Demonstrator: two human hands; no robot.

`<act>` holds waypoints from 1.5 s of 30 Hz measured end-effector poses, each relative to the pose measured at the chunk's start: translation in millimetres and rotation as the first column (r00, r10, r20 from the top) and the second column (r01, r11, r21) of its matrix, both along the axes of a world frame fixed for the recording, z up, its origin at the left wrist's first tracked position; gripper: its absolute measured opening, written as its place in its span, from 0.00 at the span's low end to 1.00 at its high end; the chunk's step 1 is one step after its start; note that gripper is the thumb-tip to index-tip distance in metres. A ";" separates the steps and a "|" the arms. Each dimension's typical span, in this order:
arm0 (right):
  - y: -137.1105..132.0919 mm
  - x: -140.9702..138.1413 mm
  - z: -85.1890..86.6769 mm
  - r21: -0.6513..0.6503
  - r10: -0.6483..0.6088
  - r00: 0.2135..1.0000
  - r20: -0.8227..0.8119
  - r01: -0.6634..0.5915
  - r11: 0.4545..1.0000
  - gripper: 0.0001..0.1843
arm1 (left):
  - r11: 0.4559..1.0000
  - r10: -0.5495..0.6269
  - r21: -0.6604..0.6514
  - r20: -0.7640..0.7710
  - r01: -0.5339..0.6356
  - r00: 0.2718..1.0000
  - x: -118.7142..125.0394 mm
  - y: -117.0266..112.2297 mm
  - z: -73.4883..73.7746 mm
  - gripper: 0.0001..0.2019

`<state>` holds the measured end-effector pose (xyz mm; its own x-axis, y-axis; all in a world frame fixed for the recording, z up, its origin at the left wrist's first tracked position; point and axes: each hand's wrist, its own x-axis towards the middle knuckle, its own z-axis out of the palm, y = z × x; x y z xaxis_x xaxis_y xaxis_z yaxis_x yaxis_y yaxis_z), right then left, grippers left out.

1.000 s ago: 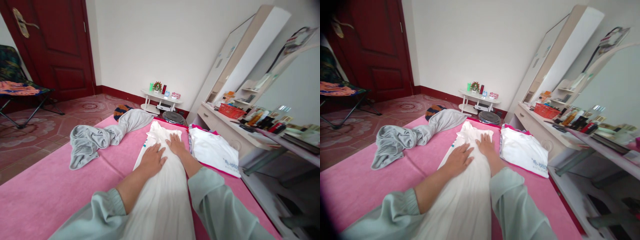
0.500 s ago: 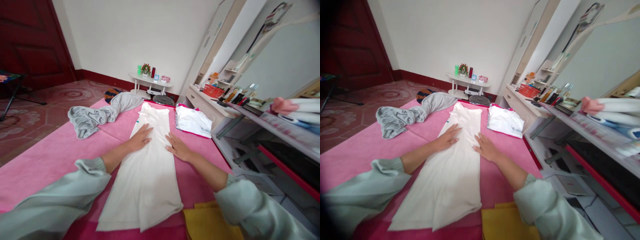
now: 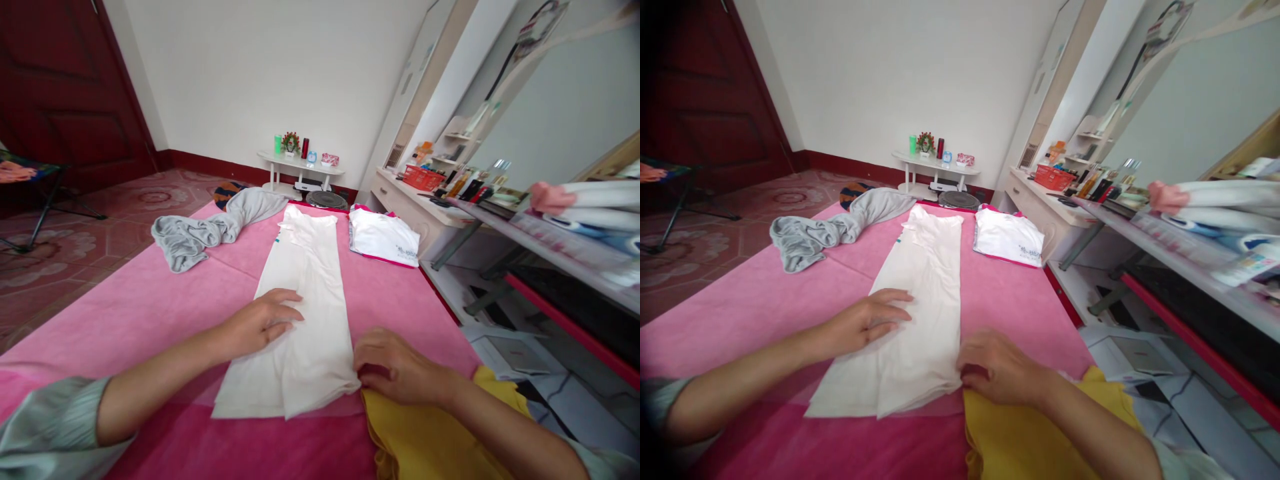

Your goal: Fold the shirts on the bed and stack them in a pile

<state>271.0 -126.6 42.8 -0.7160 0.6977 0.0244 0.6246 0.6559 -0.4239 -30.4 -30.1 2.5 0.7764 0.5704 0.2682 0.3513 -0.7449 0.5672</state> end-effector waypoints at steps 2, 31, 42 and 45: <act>-8.1 -5.3 0.7 0.003 -0.018 1.000 -0.002 0.018 1.000 0.07 | 0.997 -0.071 0.005 0.012 0.071 0.997 22.9 -7.4 10.4 0.14; 10.4 -8.5 5.0 0.195 0.023 0.969 0.245 -0.073 0.978 0.24 | 0.970 -0.003 0.235 -0.223 0.057 0.975 -67.3 37.2 8.7 0.22; 17.8 -19.6 -8.1 0.121 0.101 0.985 0.139 -0.118 0.986 0.23 | 0.968 -0.194 0.149 -0.082 0.204 0.978 -55.6 12.8 14.3 0.12; 3.2 -23.3 8.5 0.119 0.053 0.998 0.023 -0.055 0.991 0.22 | 0.981 -0.179 0.071 -0.054 0.182 0.982 -55.3 -2.0 35.2 0.13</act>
